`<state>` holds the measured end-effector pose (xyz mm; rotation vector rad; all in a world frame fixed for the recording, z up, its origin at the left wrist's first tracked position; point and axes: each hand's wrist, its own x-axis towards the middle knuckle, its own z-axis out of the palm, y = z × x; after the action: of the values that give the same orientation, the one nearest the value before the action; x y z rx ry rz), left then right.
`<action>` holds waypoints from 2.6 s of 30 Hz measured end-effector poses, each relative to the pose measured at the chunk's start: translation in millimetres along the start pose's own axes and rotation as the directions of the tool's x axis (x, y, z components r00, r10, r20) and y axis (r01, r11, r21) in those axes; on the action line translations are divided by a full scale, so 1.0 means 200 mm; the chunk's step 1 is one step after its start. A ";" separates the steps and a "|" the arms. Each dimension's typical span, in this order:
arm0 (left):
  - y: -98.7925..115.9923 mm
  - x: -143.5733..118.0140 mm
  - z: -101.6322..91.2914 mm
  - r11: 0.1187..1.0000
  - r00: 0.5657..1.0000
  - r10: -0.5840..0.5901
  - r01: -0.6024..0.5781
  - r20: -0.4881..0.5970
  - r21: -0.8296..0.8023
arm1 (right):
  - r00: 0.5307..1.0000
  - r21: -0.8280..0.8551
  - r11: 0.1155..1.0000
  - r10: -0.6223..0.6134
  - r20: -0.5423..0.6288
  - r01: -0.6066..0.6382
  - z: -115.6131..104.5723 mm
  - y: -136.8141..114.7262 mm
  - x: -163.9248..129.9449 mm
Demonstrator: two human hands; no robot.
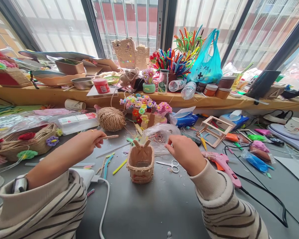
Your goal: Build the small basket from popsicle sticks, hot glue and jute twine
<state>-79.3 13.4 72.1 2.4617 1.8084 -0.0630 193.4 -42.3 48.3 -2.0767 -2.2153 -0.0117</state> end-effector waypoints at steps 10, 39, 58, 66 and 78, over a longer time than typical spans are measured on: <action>-0.05 0.07 0.05 0.995 0.985 -0.097 0.098 0.140 -0.006 | 0.999 -0.026 0.999 -0.021 0.032 0.022 0.05 0.02 0.02; 0.10 -0.12 -0.09 0.963 0.882 0.185 -0.252 -0.434 -0.101 | 0.913 0.168 0.964 -0.129 -0.388 0.208 -0.02 -0.08 -0.05; 0.25 -0.05 0.00 0.878 0.925 0.355 -0.380 -0.138 -0.291 | 0.875 0.290 0.839 -0.377 -0.302 0.461 0.05 -0.10 -0.05; 0.23 -0.04 -0.01 0.887 0.925 0.348 -0.378 -0.155 -0.264 | 0.905 0.328 0.850 -0.344 -0.249 0.413 0.05 -0.10 -0.04; 0.23 -0.06 0.00 0.904 0.949 0.291 -0.314 -0.123 -0.291 | 0.925 0.333 0.866 -0.320 -0.207 0.374 0.05 -0.11 -0.04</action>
<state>-39.0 -10.8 76.0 2.5042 1.3128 0.3141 171.4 -51.5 39.3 -1.4215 -2.2601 0.2014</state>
